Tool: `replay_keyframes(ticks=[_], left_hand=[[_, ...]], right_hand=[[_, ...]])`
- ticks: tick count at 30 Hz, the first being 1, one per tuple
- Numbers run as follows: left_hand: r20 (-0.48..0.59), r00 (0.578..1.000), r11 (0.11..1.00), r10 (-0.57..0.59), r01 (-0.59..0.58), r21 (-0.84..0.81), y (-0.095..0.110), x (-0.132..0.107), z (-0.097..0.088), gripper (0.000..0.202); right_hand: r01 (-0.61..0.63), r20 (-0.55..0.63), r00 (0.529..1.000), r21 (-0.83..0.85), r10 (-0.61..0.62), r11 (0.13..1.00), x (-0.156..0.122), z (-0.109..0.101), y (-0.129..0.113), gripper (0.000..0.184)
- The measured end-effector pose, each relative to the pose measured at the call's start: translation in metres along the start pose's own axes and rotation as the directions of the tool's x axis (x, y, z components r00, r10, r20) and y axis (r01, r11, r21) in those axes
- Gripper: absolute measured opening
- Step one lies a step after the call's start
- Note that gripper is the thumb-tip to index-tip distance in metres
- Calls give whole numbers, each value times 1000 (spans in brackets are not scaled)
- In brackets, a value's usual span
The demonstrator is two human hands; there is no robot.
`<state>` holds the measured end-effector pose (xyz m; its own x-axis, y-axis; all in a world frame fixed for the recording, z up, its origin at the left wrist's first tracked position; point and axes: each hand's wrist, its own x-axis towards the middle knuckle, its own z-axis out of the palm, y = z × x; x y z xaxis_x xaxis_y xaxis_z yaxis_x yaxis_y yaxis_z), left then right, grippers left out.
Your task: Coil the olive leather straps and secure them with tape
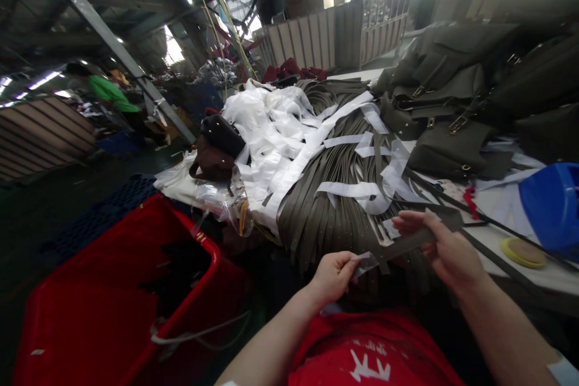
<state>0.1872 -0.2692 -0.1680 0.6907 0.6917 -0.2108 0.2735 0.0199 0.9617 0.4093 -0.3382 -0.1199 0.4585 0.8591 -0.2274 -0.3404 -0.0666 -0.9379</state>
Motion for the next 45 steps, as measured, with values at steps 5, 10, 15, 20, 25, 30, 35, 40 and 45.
replay_keyframes(ticks=[5,10,15,20,25,30,35,40,45], left_hand=[[-25,998,989,59,-62,-137,8,3,15,60],[-88,993,994,74,-80,-72,4,3,15,61],[-72,997,992,-24,15,-125,-10,-1,8,62],[-226,961,972,161,-194,-131,1,-5,11,56],[-190,969,987,158,-158,11,-2,-6,9,61],[-223,970,990,100,-120,-76,-4,-1,9,61],[-213,966,988,149,-155,-11,1,-1,11,56],[-210,967,986,147,-160,-47,5,-2,12,55],[-276,923,962,269,-268,42,18,-4,9,50]], right_hand=[[13,225,973,-237,42,972,-10,26,15,57],[-39,250,968,41,27,998,-9,39,10,42],[29,40,998,266,-41,963,5,27,-12,39],[89,375,925,-72,-56,993,-10,62,7,43],[114,141,981,144,-135,983,-4,50,-16,44],[193,358,923,-121,-138,974,-5,54,-5,53],[23,315,949,31,-32,999,2,52,3,54],[177,250,953,-3,-171,984,9,43,-3,53],[94,479,877,-97,-37,991,0,57,9,53]])
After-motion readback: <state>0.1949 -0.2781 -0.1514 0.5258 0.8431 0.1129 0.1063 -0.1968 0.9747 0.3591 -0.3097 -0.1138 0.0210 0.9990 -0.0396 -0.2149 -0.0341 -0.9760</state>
